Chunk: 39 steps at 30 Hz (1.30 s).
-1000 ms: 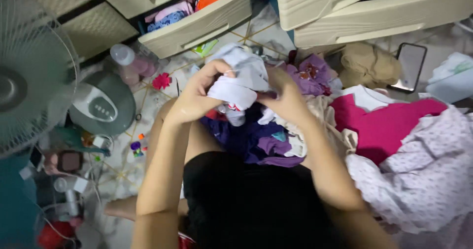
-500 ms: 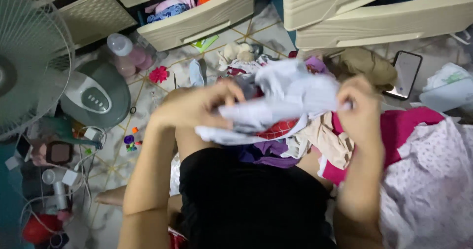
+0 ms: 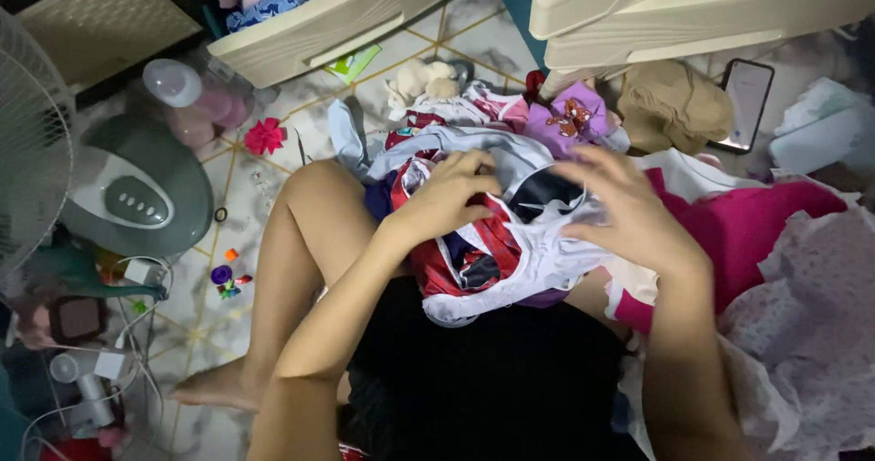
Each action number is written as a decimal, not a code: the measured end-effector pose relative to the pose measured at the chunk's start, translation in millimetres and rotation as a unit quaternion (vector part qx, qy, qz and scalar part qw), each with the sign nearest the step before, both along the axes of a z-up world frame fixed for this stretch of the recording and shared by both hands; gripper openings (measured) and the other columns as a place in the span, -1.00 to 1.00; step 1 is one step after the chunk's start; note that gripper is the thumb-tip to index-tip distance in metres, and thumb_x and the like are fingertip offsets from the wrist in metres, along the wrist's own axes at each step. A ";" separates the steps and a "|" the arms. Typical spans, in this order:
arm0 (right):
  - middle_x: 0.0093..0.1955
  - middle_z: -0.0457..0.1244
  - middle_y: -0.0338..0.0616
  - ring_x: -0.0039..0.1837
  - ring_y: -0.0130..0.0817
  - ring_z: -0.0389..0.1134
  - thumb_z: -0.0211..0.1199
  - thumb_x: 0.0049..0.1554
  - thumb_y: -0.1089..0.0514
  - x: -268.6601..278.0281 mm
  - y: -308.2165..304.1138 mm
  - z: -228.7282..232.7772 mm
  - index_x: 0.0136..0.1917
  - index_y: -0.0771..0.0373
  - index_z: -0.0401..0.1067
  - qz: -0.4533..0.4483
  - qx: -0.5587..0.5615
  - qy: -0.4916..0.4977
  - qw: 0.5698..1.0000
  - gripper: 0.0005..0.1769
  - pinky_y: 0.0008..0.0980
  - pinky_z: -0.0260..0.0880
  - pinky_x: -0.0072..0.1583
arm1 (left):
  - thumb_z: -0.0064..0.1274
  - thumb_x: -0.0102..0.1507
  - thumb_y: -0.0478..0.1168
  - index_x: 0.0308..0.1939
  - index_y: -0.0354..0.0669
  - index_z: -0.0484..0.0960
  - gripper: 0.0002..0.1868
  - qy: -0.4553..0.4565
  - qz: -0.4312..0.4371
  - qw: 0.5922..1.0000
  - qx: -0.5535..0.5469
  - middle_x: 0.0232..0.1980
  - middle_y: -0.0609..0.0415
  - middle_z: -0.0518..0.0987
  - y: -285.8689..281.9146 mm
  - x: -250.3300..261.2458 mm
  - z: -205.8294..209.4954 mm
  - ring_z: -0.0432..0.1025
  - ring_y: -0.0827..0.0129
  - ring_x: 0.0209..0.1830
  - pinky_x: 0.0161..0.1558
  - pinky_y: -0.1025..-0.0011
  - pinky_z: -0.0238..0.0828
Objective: Sorting and organizing clothes from a pile into drawers while sitting on the floor.
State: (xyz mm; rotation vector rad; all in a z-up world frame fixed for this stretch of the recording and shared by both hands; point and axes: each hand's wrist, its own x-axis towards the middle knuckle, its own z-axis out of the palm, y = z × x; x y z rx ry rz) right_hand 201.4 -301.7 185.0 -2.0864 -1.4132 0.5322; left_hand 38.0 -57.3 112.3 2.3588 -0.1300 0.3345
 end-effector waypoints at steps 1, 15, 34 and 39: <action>0.41 0.19 0.18 0.42 0.11 0.17 0.49 -0.17 0.00 0.4 10.7 -1.7 0.33 0.30 0.44 0.029 0.057 -0.064 0.996 -0.19 -0.10 0.18 0.35 | 0.40 -0.01 -0.21 -0.13 -0.04 0.61 -0.60 -0.040 -0.021 0.999 0.016 0.09 -0.12 0.54 1.3 1.4 0.3 0.42 -0.05 0.11 0.10 0.16 0.35; -0.09 0.21 -0.21 0.11 -0.22 0.21 0.42 0.27 0.14 44.6 -1.5 0.9 0.00 0.14 0.56 -0.107 0.162 -0.283 0.939 -0.92 -0.16 0.04 0.36 | 0.36 0.24 -0.19 -0.25 -0.17 0.53 -0.73 -0.013 0.051 0.978 -0.203 -0.25 0.17 0.49 68.8 -36.3 106.9 0.36 0.45 -0.19 -0.10 0.49 0.30; -0.24 0.28 -0.02 -0.19 -0.09 0.33 0.42 0.03 0.07 -15.3 6.3 -6.3 -0.08 0.28 0.46 -0.099 -0.051 0.003 0.994 -0.70 -0.16 0.32 -0.13 | 0.33 -0.10 -0.01 0.08 -0.28 0.60 -0.28 -0.015 0.023 0.997 0.076 0.04 -0.21 0.59 16.4 4.7 24.9 0.46 -0.10 0.05 0.03 0.08 0.33; -0.17 0.30 -0.11 -0.10 -0.24 0.37 0.31 0.05 0.38 5.4 -13.6 -41.7 -0.05 0.28 0.35 -0.162 0.073 0.055 0.983 -0.78 -0.28 0.36 -0.06 | 0.10 0.20 -0.06 -0.06 -0.20 0.63 -0.66 0.031 0.053 0.998 -0.017 -0.10 -0.08 0.59 41.0 18.6 -42.7 0.51 0.10 -0.11 -0.06 0.18 0.41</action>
